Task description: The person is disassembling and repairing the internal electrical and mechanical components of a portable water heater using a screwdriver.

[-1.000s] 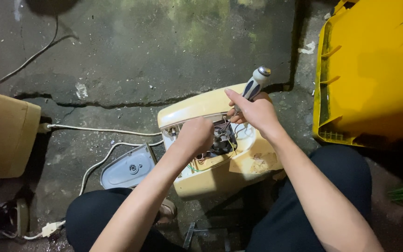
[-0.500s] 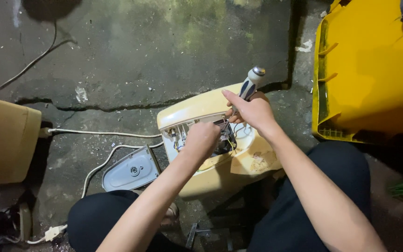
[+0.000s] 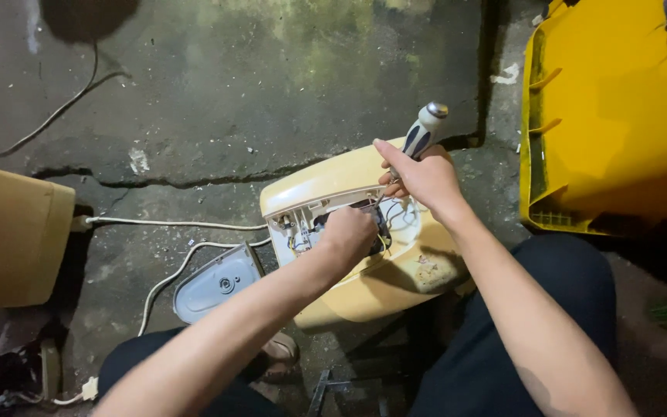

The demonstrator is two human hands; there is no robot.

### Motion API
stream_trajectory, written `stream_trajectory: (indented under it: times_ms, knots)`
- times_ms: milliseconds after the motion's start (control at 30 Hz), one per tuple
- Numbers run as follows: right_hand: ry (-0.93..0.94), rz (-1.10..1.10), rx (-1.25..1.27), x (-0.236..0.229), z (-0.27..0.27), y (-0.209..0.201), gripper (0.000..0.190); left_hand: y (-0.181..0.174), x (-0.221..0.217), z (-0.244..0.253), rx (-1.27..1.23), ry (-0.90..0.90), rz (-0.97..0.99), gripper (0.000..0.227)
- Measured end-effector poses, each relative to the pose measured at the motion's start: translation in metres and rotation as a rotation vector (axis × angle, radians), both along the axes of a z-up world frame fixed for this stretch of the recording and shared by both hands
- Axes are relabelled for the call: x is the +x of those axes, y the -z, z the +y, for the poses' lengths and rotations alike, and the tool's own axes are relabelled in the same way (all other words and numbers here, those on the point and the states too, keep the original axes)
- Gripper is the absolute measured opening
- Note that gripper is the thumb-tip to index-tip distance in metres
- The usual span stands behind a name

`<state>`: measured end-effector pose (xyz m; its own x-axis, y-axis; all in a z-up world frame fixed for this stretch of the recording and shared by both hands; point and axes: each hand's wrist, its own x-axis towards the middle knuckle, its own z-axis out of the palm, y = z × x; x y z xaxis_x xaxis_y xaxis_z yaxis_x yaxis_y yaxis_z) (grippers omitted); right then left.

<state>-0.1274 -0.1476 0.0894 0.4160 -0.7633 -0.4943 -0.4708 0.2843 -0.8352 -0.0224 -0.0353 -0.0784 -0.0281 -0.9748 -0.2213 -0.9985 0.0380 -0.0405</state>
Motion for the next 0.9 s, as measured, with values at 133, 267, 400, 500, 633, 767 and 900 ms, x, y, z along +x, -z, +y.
stream_trajectory:
  times_ms: [133, 267, 400, 500, 633, 767, 900]
  knots:
    - [0.025, 0.002, 0.005, -0.006, -0.006, 0.000, 0.046, -0.014, 0.011, 0.006, 0.014, 0.137, -0.103, 0.015]
    - [0.033, -0.015, 0.022, -0.010, -0.007, -0.004, 0.048, -0.012, 0.015, 0.012, -0.017, 0.440, -0.292, 0.019]
    - [0.057, -0.051, 0.028, -0.009, -0.007, -0.009, 0.047, -0.014, 0.024, 0.012, -0.055, 0.609, -0.355, 0.029]
    - [0.061, -0.073, 0.036, -0.006, -0.007, -0.003, 0.048, -0.013, 0.035, 0.011, -0.057, 0.386, -0.101, 0.020]
    - [0.028, -0.060, -0.002, -0.007, -0.008, -0.001, 0.045, -0.082, 0.031, 0.011, -0.005, 0.176, -0.075, 0.014]
    - [0.038, -0.065, 0.015, -0.004, -0.006, -0.002, 0.045, -0.092, 0.038, 0.016, 0.142, -0.292, 0.180, 0.020]
    - [0.013, -0.031, 0.007, -0.004, -0.005, -0.001, 0.045, -0.088, 0.024, 0.023, 0.251, -0.482, 0.278, 0.024]
